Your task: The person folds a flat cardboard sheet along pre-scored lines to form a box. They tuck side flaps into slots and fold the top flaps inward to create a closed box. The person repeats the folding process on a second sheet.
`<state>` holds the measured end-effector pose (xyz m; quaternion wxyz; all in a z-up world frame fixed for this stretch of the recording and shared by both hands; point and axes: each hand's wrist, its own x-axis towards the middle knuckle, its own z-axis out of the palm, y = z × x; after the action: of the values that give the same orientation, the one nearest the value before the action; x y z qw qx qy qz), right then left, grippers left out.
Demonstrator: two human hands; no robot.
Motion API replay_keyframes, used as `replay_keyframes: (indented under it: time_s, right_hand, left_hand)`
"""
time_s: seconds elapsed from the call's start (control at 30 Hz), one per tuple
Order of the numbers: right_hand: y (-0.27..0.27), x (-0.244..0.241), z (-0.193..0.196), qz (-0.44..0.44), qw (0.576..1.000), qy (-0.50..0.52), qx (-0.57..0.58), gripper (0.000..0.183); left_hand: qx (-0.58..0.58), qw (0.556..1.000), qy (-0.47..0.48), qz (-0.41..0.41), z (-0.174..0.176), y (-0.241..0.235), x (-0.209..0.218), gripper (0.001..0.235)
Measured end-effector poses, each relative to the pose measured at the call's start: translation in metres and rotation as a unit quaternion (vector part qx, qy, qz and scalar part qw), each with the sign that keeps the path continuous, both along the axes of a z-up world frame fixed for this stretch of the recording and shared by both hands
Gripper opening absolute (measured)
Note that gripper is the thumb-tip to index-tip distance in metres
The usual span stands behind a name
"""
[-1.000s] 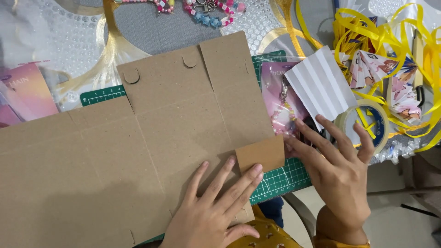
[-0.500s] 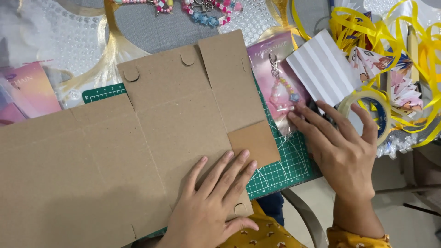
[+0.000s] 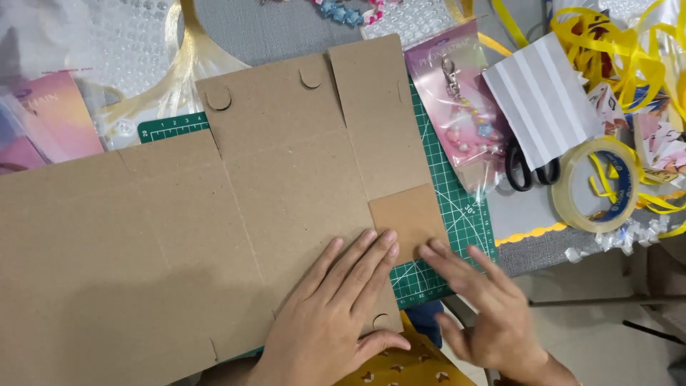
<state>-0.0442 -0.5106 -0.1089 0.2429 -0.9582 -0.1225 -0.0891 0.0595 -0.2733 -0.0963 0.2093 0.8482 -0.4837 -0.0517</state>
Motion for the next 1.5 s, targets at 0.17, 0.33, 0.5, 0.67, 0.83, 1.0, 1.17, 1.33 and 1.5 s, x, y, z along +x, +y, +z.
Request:
replay_keyframes:
  time_s: [0.17,0.33,0.5,0.67,0.83,1.0,1.17,1.33,1.5]
  right_hand:
    - [0.041,0.005,-0.005,0.041,0.998,-0.040,-0.030,0.054]
    - [0.053,0.012,-0.006,0.058,0.997,-0.042,0.006,0.050]
    - [0.029,0.002,-0.012,-0.005,0.998,0.004,0.056,0.062]
    - [0.011,-0.004,-0.020,-0.034,0.990,-0.008,0.140,0.041]
    - [0.032,-0.002,-0.007,-0.088,0.991,0.005,-0.098,0.079]
    - [0.030,0.010,-0.007,-0.003,0.999,0.003,-0.049,0.069]
    - [0.033,0.024,-0.001,0.090,0.985,-0.053,-0.135,0.102]
    - [0.046,0.033,-0.005,0.051,0.977,-0.174,-0.110,0.028]
    - [0.057,0.019,0.012,0.051,0.989,-0.139,0.002,0.032]
  left_hand:
    - [0.026,0.999,-0.024,-0.001,-0.002,0.001,0.000,0.101]
    - [-0.002,1.000,-0.011,-0.010,-0.006,0.004,-0.002,0.116]
    - [-0.006,1.000,0.010,-0.017,-0.003,0.004,0.001,0.121]
    - [0.014,1.000,-0.003,-0.022,-0.005,0.006,0.002,0.122]
    - [0.011,1.000,-0.001,-0.024,-0.003,0.007,0.003,0.126]
    - [-0.012,1.000,0.018,-0.007,0.000,0.009,-0.001,0.124]
    - [0.077,0.992,-0.100,0.010,-0.003,0.033,-0.018,0.124]
    - [0.008,1.000,-0.009,0.012,0.009,0.074,-0.025,0.058]
    - [-0.193,0.975,0.103,0.042,0.022,0.074,-0.024,0.057]
